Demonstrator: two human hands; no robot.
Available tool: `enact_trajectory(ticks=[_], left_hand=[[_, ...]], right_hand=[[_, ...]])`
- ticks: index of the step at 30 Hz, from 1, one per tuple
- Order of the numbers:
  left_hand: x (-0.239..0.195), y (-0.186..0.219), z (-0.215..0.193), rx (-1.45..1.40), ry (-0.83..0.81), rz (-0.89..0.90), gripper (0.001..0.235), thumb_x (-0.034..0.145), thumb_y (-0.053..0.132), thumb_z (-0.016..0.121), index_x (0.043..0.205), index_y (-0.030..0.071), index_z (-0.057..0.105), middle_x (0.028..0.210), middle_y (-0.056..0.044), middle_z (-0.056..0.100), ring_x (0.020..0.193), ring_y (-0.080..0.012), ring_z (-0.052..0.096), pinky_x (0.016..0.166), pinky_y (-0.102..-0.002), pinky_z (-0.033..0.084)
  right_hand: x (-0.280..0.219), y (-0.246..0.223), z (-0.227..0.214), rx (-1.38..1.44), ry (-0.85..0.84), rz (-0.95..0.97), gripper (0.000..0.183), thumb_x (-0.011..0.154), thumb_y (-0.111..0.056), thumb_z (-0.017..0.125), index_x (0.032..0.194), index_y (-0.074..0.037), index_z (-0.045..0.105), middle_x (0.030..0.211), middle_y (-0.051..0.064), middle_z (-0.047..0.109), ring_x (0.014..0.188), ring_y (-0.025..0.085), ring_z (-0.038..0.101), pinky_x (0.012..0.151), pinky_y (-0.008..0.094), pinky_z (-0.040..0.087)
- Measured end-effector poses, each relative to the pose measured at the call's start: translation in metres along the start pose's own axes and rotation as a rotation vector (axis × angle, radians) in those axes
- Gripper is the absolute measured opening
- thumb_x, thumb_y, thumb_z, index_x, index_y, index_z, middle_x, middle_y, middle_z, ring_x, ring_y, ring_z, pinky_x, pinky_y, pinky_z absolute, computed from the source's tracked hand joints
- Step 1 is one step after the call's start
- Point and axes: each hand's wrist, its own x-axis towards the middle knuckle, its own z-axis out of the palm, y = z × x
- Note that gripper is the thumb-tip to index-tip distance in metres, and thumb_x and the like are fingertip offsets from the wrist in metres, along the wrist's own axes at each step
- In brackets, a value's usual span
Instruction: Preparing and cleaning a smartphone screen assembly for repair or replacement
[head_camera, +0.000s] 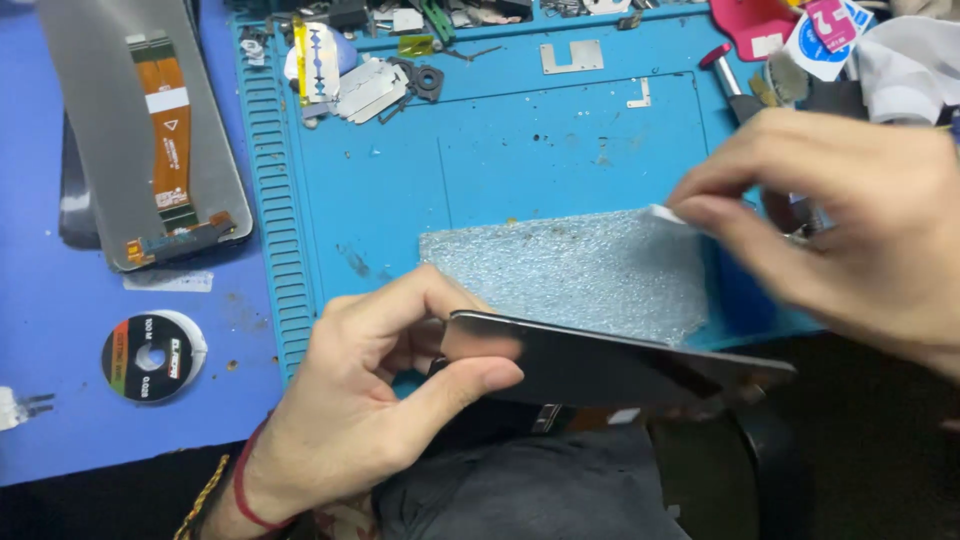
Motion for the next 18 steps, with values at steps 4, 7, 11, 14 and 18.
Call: enact_trajectory(ticks=[4,7,11,14,18], left_hand=[[0.004,-0.005,0.001,0.043,0.005,-0.102,0.018,0.087,0.01,0.083,0.088,0.009,0.065,0.082,0.002,0.077,0.076,-0.0026,0.071,0.068,-0.016,0.063],[0.005,-0.007,0.0,0.065,-0.001,-0.098,0.014,0.087,0.011,0.083,0.089,0.009,0.069,0.078,0.003,0.074,0.072,-0.0023,0.069,0.063,-0.016,0.061],[0.006,-0.012,0.0,0.105,0.031,-0.201,0.013,0.084,0.015,0.084,0.089,0.011,0.072,0.083,0.003,0.081,0.083,-0.0048,0.083,0.069,-0.018,0.069],[0.007,-0.015,0.0,0.16,0.073,-0.239,0.015,0.083,0.018,0.085,0.089,0.013,0.072,0.083,0.005,0.086,0.077,-0.002,0.081,0.062,-0.017,0.063],[0.005,-0.016,0.003,0.126,0.113,-0.24,0.021,0.088,0.017,0.079,0.105,0.013,0.067,0.076,0.003,0.087,0.059,0.0007,0.058,0.048,-0.017,0.046]], right_hand=[[-0.005,0.011,0.017,-0.362,0.091,-0.373,0.016,0.112,-0.014,0.064,0.106,-0.003,0.073,0.098,0.012,0.073,0.074,0.028,0.063,0.061,0.039,0.046],[-0.018,0.023,0.004,-0.295,0.072,-0.391,0.017,0.107,-0.018,0.069,0.116,-0.006,0.076,0.102,0.006,0.075,0.084,0.027,0.068,0.065,0.039,0.05],[-0.059,0.065,-0.025,-0.111,-0.013,0.009,0.041,0.106,0.001,0.062,0.147,0.009,0.062,0.137,0.027,0.067,0.123,0.04,0.061,0.104,0.049,0.051],[-0.134,0.156,-0.013,-0.033,-0.109,0.244,0.05,0.102,-0.004,0.051,0.15,0.009,0.054,0.154,0.033,0.055,0.142,0.041,0.057,0.115,0.046,0.048],[-0.109,0.055,-0.016,-0.233,-0.003,0.307,0.03,0.101,-0.009,0.077,0.13,-0.002,0.077,0.107,0.016,0.068,0.094,0.027,0.063,0.1,0.038,0.05]])
